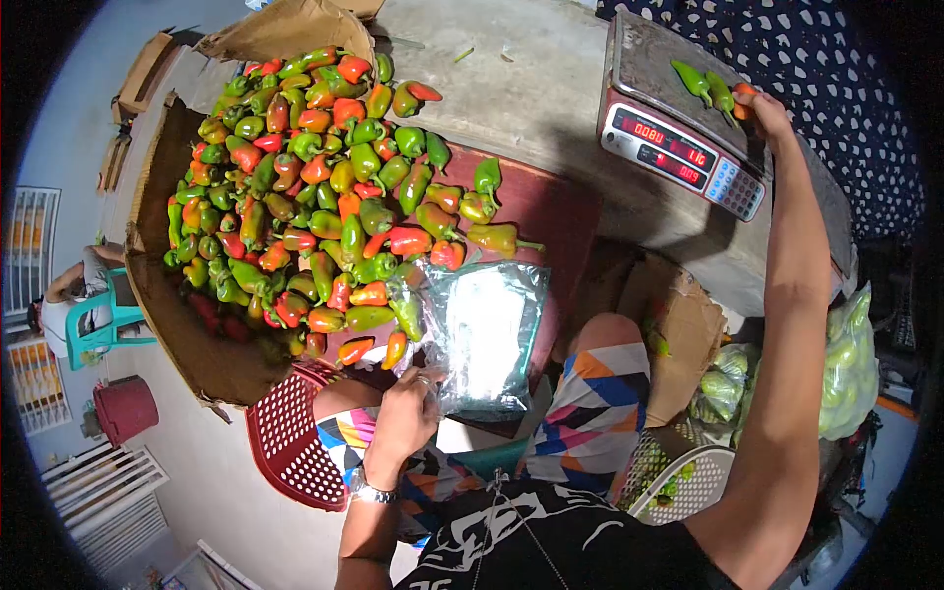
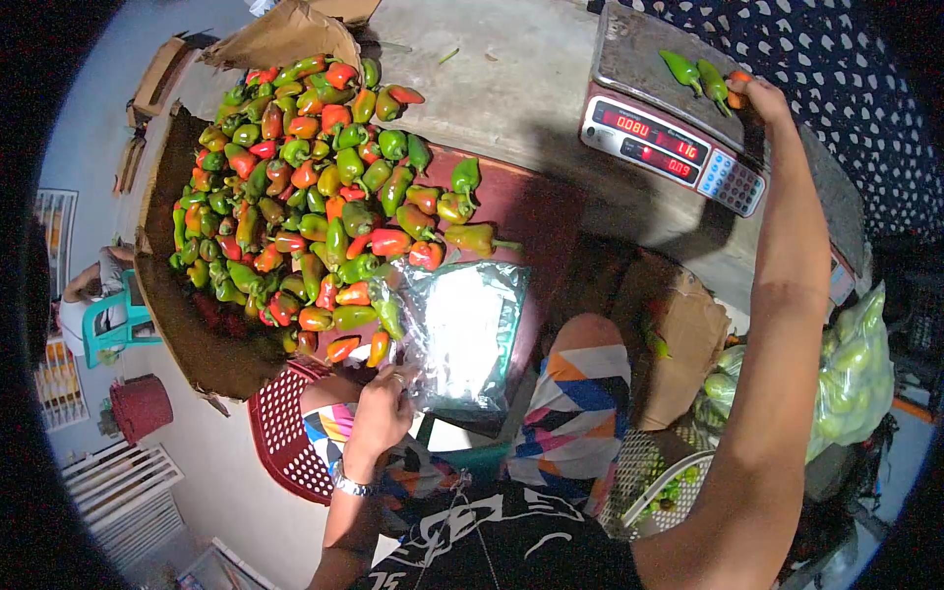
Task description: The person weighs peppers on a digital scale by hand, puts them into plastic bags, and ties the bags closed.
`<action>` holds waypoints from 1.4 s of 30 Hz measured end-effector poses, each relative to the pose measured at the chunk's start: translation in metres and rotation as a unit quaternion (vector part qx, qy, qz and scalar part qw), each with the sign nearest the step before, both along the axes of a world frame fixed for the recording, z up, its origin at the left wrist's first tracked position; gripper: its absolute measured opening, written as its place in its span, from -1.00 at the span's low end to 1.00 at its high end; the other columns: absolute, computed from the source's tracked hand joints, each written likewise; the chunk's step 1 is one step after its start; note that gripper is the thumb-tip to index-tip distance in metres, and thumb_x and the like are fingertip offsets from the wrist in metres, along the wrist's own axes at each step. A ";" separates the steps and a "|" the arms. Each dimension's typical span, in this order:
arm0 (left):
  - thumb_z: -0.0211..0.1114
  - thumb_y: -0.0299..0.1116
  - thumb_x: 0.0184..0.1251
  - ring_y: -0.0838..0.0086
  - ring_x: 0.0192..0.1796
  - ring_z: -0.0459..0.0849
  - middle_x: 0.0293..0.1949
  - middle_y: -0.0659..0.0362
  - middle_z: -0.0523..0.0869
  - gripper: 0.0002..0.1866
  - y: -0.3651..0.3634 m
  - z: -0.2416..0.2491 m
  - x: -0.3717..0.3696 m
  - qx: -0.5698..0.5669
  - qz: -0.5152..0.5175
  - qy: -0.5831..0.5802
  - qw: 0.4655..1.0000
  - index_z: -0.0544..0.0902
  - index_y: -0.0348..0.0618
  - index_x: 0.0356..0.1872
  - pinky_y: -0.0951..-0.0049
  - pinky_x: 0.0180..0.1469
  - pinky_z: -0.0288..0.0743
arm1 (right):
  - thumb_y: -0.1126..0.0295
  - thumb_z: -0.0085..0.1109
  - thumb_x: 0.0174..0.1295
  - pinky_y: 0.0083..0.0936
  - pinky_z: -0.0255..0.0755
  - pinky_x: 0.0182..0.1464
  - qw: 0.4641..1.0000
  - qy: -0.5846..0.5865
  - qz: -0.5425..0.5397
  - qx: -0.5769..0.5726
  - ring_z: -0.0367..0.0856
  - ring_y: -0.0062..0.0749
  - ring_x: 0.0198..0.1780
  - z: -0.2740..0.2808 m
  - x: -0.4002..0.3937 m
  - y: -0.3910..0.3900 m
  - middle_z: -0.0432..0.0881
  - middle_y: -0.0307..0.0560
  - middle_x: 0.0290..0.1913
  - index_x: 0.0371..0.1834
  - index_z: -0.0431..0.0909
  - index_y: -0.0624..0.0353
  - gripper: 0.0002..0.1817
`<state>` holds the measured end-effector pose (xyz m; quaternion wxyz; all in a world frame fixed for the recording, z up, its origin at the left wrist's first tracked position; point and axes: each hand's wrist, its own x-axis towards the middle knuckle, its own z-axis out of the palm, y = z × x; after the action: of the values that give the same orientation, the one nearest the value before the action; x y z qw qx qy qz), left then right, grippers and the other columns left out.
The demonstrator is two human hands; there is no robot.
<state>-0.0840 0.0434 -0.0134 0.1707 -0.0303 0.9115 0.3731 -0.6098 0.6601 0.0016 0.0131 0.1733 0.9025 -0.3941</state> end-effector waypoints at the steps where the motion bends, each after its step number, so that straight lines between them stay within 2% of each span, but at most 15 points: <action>1: 0.23 -0.70 0.07 -0.17 0.10 0.73 0.05 -0.24 0.75 -0.50 -0.001 -0.001 0.001 0.000 -0.001 0.000 1.000 0.69 -0.34 0.13 0.09 0.21 0.63 | -0.09 0.56 0.02 -0.42 0.30 -0.37 1.000 0.005 0.016 -0.008 0.56 -0.47 -0.34 -0.006 -0.008 0.009 0.71 -0.24 -0.30 -0.13 0.77 0.09 -0.48; 8: 0.24 -0.71 0.06 -0.18 0.10 0.73 0.01 -0.25 0.75 -0.50 0.000 -0.002 0.000 -0.011 -0.002 0.002 1.000 0.70 -0.32 0.12 0.07 0.20 0.63 | -0.20 0.46 0.18 -0.38 0.51 -0.03 0.999 -0.018 -0.027 -0.008 0.69 -0.35 -0.13 0.010 0.001 -0.012 0.79 -0.12 -0.08 0.01 0.79 0.21 -0.34; 15: 0.21 -0.71 0.06 -0.11 0.04 0.76 0.04 -0.15 0.75 -0.58 0.000 -0.002 -0.001 -0.007 -0.001 0.044 0.999 0.72 -0.33 0.00 0.11 0.14 0.69 | -0.36 0.33 0.23 -0.29 0.44 0.35 0.996 -0.004 -0.074 -0.047 0.68 -0.11 0.26 0.010 -0.007 -0.010 0.71 0.09 0.28 0.22 0.72 0.28 -0.14; 18: 0.21 -0.71 0.06 -0.12 0.06 0.75 0.06 -0.16 0.75 -0.58 -0.002 -0.005 0.000 -0.008 -0.006 0.050 0.999 0.72 -0.34 0.01 0.10 0.16 0.68 | -0.37 0.29 0.25 -0.23 0.43 0.38 0.960 0.062 -0.155 0.227 0.68 -0.02 0.30 0.012 -0.021 0.000 0.74 0.13 0.27 0.22 0.74 0.17 -0.19; 21: 0.20 -0.71 0.07 -0.12 0.09 0.74 0.07 -0.16 0.74 -0.59 0.002 0.001 -0.003 -0.007 0.006 0.045 0.999 0.71 -0.35 0.01 0.08 0.18 0.67 | -0.35 0.26 0.25 -0.21 0.43 0.39 0.945 0.170 -0.149 0.236 0.68 0.01 0.32 0.029 -0.009 -0.014 0.77 0.17 0.20 0.19 0.77 0.05 -0.26; 24: 0.20 -0.70 0.08 -0.12 0.11 0.74 0.08 -0.17 0.73 -0.59 -0.001 0.004 -0.004 -0.002 0.018 0.043 0.999 0.70 -0.36 0.02 0.07 0.19 0.66 | -0.10 0.24 0.37 -0.28 0.48 0.31 0.909 0.367 -0.136 0.142 0.74 -0.08 0.20 0.062 0.052 -0.093 0.82 0.08 0.12 0.10 0.81 0.07 -0.49; 25: 0.19 -0.70 0.09 -0.13 0.11 0.73 0.08 -0.18 0.73 -0.59 -0.002 0.003 -0.004 -0.002 0.022 0.048 0.999 0.70 -0.36 0.02 0.07 0.19 0.66 | 0.08 0.25 0.43 -0.40 0.56 0.11 0.884 0.438 -0.131 0.099 0.77 -0.27 -0.02 0.054 0.052 -0.088 0.84 -0.01 -0.02 0.06 0.82 0.11 -0.62; 26: 0.19 -0.70 0.09 -0.13 0.11 0.73 0.08 -0.18 0.73 -0.60 -0.003 0.002 -0.004 -0.001 0.026 0.054 0.998 0.70 -0.37 0.01 0.07 0.19 0.66 | 0.21 0.24 0.46 -0.54 0.52 -0.17 0.879 0.439 -0.133 -0.128 0.66 -0.48 -0.27 0.063 0.085 -0.123 0.76 -0.14 -0.25 -0.01 0.80 0.21 -0.69; 28: 0.20 -0.71 0.08 -0.08 -0.03 0.73 0.02 -0.17 0.71 -0.56 -0.005 -0.002 -0.004 0.003 0.034 0.065 0.997 0.70 -0.36 0.05 0.11 0.05 0.65 | 0.34 0.14 0.54 -0.61 0.32 -0.38 0.849 0.422 -0.080 -0.309 0.49 -0.63 -0.44 0.069 0.173 -0.203 0.59 -0.21 -0.43 -0.13 0.71 0.29 -0.76; 31: 0.20 -0.74 0.06 0.10 -0.33 0.71 -0.11 -0.11 0.69 -0.48 -0.008 -0.010 0.001 0.001 0.050 0.063 0.997 0.70 -0.33 0.14 0.25 -0.21 0.61 | 0.36 0.23 0.46 -0.42 0.54 -0.23 0.947 0.236 0.075 -0.206 0.65 -0.45 -0.32 0.016 0.297 -0.319 0.67 -0.18 -0.35 -0.06 0.73 0.14 -0.84; 33: 0.20 -0.74 0.05 0.17 -0.40 0.66 -0.15 -0.07 0.66 -0.46 -0.010 -0.017 0.007 0.002 0.054 0.074 0.996 0.69 -0.33 0.16 0.29 -0.27 0.57 | 0.40 0.35 0.31 -0.27 0.64 -0.14 0.906 0.185 0.353 -0.142 0.79 -0.26 -0.20 -0.040 0.350 -0.361 0.76 -0.06 -0.24 0.00 0.72 0.11 -0.78; 34: 0.20 -0.73 0.06 0.05 -0.26 0.68 -0.09 -0.12 0.67 -0.50 -0.009 -0.011 0.004 0.017 0.059 0.063 0.996 0.69 -0.35 0.11 0.20 -0.14 0.59 | 0.35 0.34 0.30 -0.18 0.64 -0.12 0.878 0.028 0.477 -0.031 0.78 -0.05 -0.19 -0.035 0.365 -0.373 0.76 0.04 -0.19 -0.03 0.68 0.12 -0.78; 37: 0.18 -0.72 0.08 -0.19 0.04 0.71 0.01 -0.21 0.70 -0.54 -0.007 0.001 0.001 0.039 0.064 0.013 0.997 0.68 -0.38 0.08 0.04 0.13 0.63 | 0.26 0.28 0.38 -0.12 0.60 -0.04 0.805 -0.076 0.581 -0.089 0.75 0.03 -0.06 -0.021 0.380 -0.397 0.75 0.08 -0.12 -0.13 0.67 0.15 -0.80; 40: 0.19 -0.77 0.04 -0.01 -0.09 0.76 -0.08 -0.10 0.71 -0.44 -0.009 -0.009 0.002 0.039 0.042 0.113 0.992 0.67 -0.35 0.17 0.19 0.00 0.66 | 0.24 0.30 0.35 -0.05 0.57 -0.10 0.781 0.093 0.617 0.028 0.74 0.09 -0.18 -0.054 0.376 -0.399 0.72 0.09 -0.25 -0.16 0.65 0.15 -0.79; 42: 0.18 -0.77 0.03 -0.10 0.09 0.72 -0.02 -0.15 0.72 -0.43 -0.007 -0.006 0.003 0.055 0.064 0.058 0.995 0.66 -0.35 0.18 0.13 0.18 0.62 | 0.20 0.31 0.35 -0.04 0.56 -0.15 0.818 0.060 0.572 0.019 0.73 0.11 -0.24 -0.056 0.366 -0.403 0.69 0.10 -0.32 -0.22 0.62 0.16 -0.76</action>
<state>-0.0807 0.0364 -0.0191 0.0943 -0.0575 0.8942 0.4338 -0.2439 0.2573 -0.0549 0.1784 -0.3982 0.8456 -0.3077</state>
